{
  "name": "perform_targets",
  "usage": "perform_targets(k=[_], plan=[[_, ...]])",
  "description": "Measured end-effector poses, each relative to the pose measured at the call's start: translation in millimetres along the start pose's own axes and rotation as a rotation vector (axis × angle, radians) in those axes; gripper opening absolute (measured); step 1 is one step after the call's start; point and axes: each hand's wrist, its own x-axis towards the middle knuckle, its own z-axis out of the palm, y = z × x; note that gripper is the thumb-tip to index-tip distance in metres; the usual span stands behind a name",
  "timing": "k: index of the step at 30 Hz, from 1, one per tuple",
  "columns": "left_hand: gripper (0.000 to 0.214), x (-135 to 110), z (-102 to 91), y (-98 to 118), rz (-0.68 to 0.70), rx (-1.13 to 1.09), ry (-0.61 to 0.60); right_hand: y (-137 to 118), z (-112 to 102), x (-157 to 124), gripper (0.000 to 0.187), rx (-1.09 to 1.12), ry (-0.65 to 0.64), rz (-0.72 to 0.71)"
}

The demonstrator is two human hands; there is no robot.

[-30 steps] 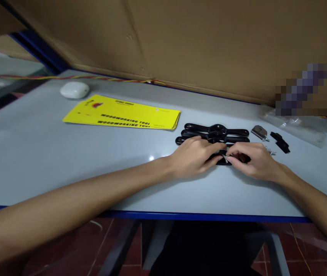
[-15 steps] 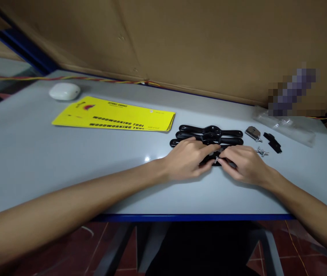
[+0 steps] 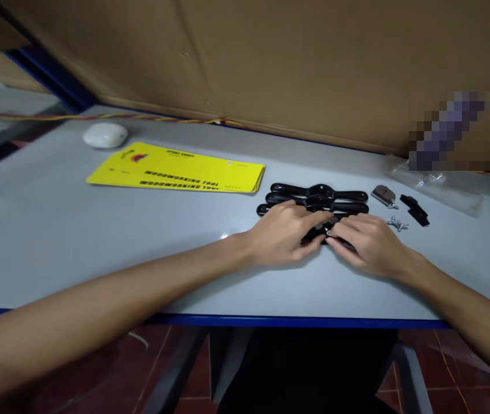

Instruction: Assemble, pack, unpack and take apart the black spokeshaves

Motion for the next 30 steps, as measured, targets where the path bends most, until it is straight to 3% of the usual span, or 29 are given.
perform_targets(k=[9,11,16,30], plan=[[0.038,0.6,-0.6,0.8,-0.011,-0.026,0.003,4.4,-4.6,1.0,0.016,0.152,-0.069,0.034],[0.037,1.4,-2.0,1.3,-0.016,-0.036,-0.023,4.9,-4.7,0.9,0.011,0.170,-0.057,0.060],[0.033,2.6,-3.6,1.6,-0.028,-0.029,-0.048,6.4,-3.9,0.2,0.021,0.213,-0.041,0.056],[0.038,2.5,-2.6,0.7,-0.013,-0.046,-0.030,7.2,-4.8,2.9,0.010,0.206,0.005,0.029]])
